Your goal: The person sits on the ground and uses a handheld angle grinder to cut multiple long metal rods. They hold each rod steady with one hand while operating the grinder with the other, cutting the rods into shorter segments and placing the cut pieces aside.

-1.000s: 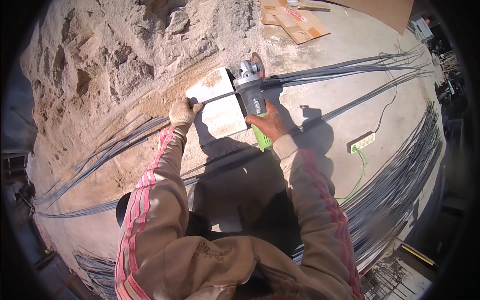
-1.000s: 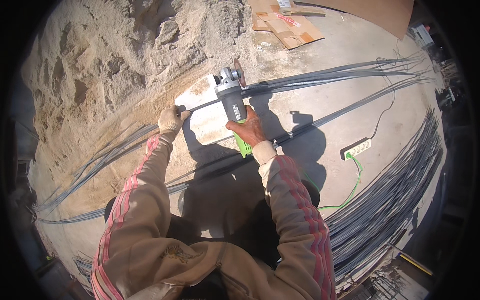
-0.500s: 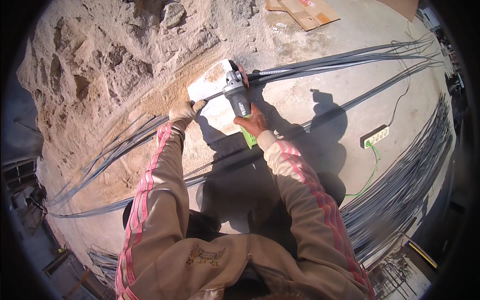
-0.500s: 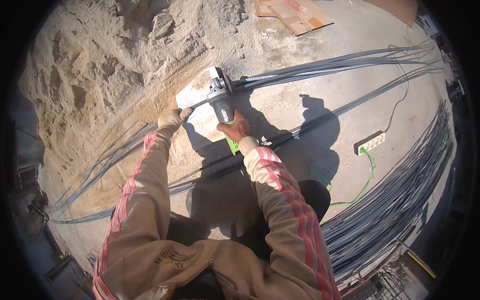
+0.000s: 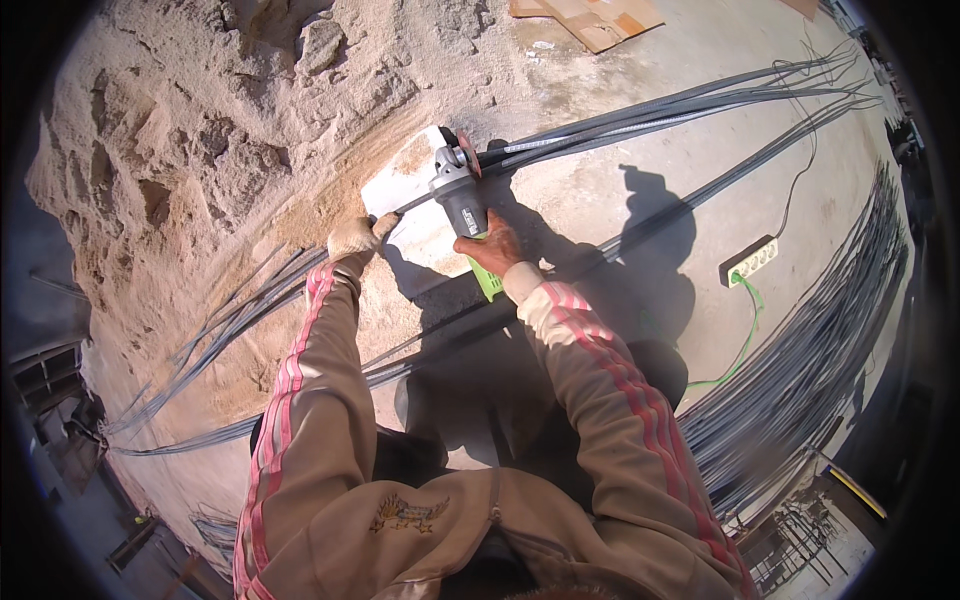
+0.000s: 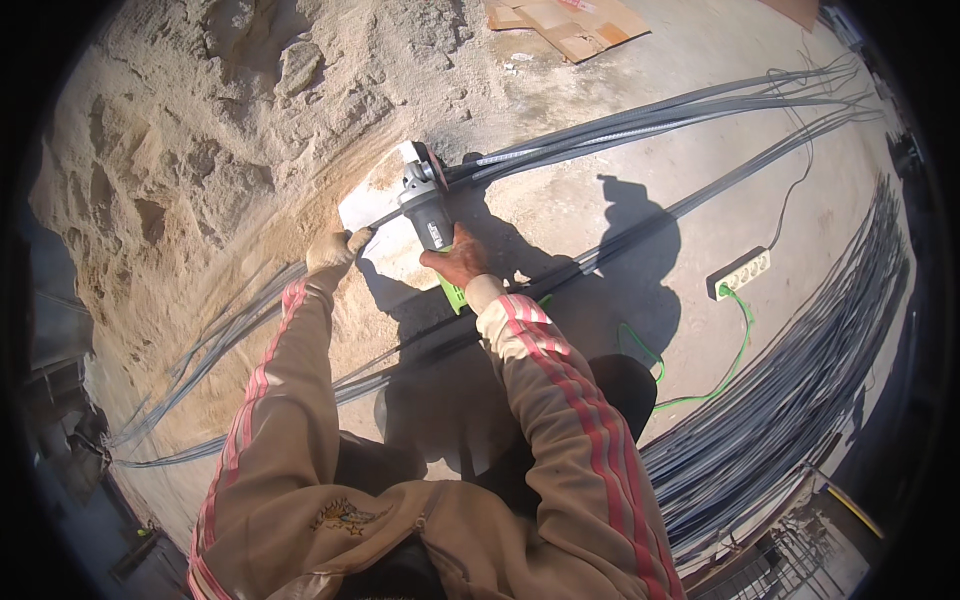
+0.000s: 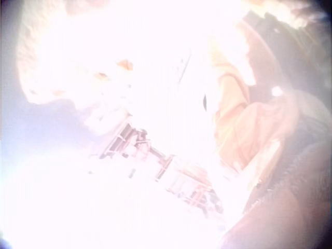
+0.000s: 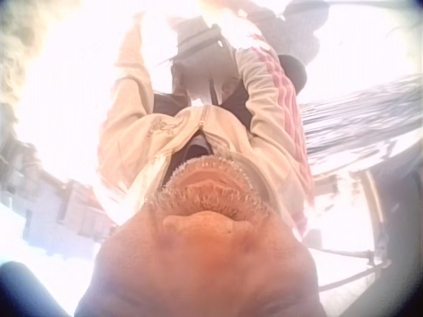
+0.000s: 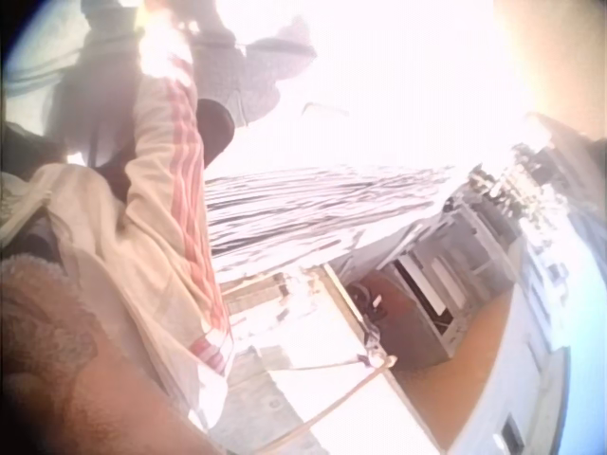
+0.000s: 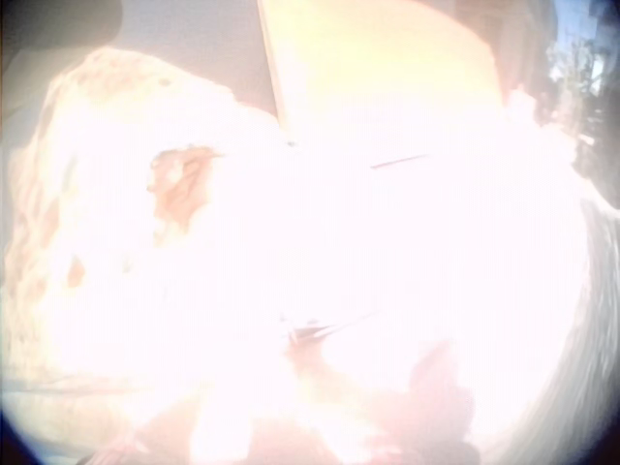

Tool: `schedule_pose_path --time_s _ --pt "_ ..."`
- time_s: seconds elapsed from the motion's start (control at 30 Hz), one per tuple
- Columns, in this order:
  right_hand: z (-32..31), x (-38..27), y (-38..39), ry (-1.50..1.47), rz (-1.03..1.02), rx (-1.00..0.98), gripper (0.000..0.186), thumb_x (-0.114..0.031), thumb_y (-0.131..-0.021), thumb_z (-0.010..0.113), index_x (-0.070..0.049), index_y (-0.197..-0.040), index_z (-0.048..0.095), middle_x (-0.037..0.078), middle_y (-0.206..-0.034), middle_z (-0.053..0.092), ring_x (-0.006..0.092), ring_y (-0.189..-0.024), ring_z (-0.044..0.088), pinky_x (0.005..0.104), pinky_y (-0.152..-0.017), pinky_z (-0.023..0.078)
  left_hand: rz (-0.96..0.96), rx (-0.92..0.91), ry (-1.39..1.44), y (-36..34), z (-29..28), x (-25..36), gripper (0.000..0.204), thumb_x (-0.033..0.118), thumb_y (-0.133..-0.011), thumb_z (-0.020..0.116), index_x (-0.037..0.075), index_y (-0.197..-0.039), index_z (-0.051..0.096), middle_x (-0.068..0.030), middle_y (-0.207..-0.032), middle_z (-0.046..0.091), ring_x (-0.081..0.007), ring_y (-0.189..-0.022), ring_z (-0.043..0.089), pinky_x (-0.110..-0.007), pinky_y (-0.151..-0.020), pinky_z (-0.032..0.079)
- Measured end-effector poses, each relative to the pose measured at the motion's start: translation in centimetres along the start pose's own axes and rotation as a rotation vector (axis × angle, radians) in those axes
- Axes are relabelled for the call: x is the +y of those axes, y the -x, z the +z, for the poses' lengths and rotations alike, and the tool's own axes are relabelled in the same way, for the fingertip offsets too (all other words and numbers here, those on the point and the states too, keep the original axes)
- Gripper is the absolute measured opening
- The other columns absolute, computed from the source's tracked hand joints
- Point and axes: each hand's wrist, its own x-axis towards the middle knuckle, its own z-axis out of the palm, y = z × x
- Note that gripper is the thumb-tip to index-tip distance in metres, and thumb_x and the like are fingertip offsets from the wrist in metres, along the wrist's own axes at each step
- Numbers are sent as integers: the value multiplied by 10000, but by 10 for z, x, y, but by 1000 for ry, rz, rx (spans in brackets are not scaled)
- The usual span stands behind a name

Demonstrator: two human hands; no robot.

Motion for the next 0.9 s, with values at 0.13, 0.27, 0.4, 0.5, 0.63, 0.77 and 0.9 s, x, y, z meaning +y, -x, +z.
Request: schedule_pose_path --time_s 0.13,0.27,0.4,0.5,0.63,0.77,0.9 --pt "1 -2 0 -3 2 0 1199 -556 -666 800 168 -1513 358 373 -1499 471 447 -1403 492 391 -1184 393 3 25 -6 -1 2 -3 875 866 -881 423 88 -931 819 -198 -917 764 -391 -963 729 -482 -870 543" --pt "-1 -5 2 -13 -11 -8 1188 -544 -666 799 171 -1508 362 375 -1483 486 456 -1391 501 399 -1177 401 -10 21 -72 -7 6 -7 911 882 -873 409 69 -936 814 -211 -922 761 -399 -957 730 -493 -858 547" --pt "2 1 -1 -11 -36 17 1163 -535 -665 798 174 -1489 383 385 -1452 508 469 -1365 520 414 -1157 421 2 18 -60 -9 7 -6 925 890 -866 406 63 -938 813 -214 -915 760 -399 -953 731 -494 -853 549" --pt "4 2 -2 10 -37 38 1151 -535 -664 797 174 -1478 396 392 -1436 517 476 -1346 535 416 -1143 436 12 20 -49 -6 5 -4 935 896 -861 404 58 -939 812 -216 -909 759 -399 -950 731 -495 -849 551" --pt "-5 -8 1 24 -28 -28 1160 -546 -661 795 171 -1481 395 389 -1439 517 476 -1342 540 411 -1138 442 -5 -30 -70 -5 2 -4 866 856 -895 381 110 -1015 803 -192 -984 763 -390 -994 723 -485 -873 542" --pt "0 -5 -4 48 -43 1 1167 -556 -659 792 169 -1483 395 385 -1441 518 473 -1345 538 412 -1138 443 13 -63 -11 -6 -1 -6 887 864 -892 367 101 -1008 805 -207 -967 757 -397 -985 720 -491 -860 543" --pt "4 3 -15 17 -34 -6 1149 -552 -655 792 162 -1473 416 378 -1421 537 468 -1326 556 420 -1120 456 21 -56 -19 -9 -3 -1 903 871 -884 377 79 -990 799 -217 -949 753 -396 -974 719 -487 -858 541"
